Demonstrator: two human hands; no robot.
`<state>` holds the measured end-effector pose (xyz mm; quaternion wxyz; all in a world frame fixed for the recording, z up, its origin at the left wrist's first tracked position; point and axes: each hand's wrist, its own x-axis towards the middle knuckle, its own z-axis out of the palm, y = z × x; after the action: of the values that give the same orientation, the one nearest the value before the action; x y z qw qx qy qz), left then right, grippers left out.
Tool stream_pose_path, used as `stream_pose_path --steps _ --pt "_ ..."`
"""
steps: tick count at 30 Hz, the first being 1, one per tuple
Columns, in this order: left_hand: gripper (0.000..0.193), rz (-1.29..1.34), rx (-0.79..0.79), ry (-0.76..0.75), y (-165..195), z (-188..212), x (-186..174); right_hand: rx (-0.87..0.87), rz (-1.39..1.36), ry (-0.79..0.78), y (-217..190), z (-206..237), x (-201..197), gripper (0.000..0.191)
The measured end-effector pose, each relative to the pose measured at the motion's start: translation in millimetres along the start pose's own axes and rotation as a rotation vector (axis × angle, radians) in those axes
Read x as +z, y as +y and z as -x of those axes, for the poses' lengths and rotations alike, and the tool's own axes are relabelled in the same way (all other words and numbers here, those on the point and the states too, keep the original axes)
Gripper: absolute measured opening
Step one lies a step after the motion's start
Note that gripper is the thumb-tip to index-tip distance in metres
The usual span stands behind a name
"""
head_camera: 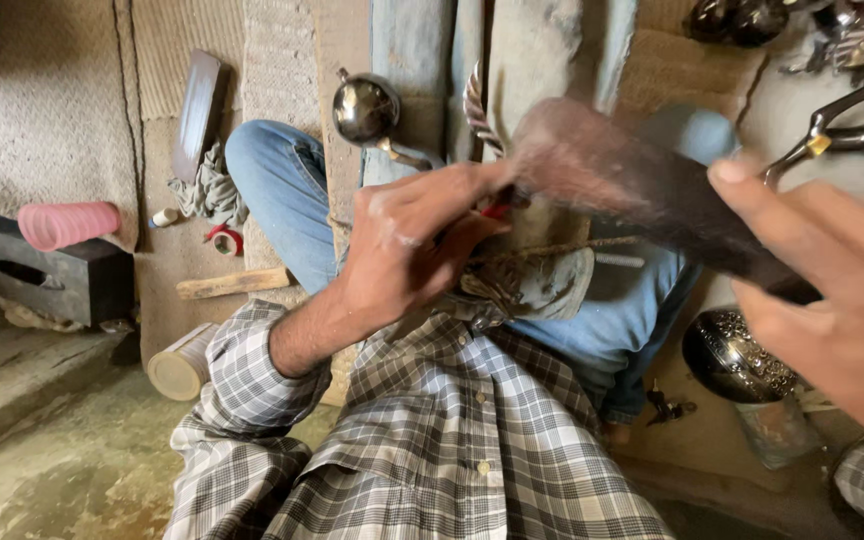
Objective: The person sits on the floor and uses a hammer and a red-handled tool to repair a small metal figure. They repeatedly strike the tool against the figure to adjust or fix a part.
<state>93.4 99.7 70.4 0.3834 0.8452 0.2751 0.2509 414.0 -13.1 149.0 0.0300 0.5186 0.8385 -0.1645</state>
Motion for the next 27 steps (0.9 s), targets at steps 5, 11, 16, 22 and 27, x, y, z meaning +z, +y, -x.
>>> stream_pose_path --steps 5,11,16,22,27 --pt "0.049 0.043 -0.051 -0.100 12.3 -13.2 -10.5 0.560 -0.478 0.221 -30.7 1.9 10.1 0.045" --pt "0.048 0.086 -0.037 -0.125 10.9 -20.2 -9.7 0.448 -0.563 0.487 -26.8 15.6 53.3 0.070" --pt "0.042 0.421 -0.038 0.066 -8.0 -7.6 -4.7 0.568 -0.717 0.427 -58.1 13.3 86.7 0.074" --pt "0.051 0.486 -0.154 0.608 -10.3 37.6 3.2 0.470 -1.293 0.529 -129.6 -14.8 115.3 0.037" --pt "0.048 0.608 -0.173 0.650 -18.8 39.5 13.4 0.660 -1.495 0.616 -159.0 -25.5 111.6 0.046"
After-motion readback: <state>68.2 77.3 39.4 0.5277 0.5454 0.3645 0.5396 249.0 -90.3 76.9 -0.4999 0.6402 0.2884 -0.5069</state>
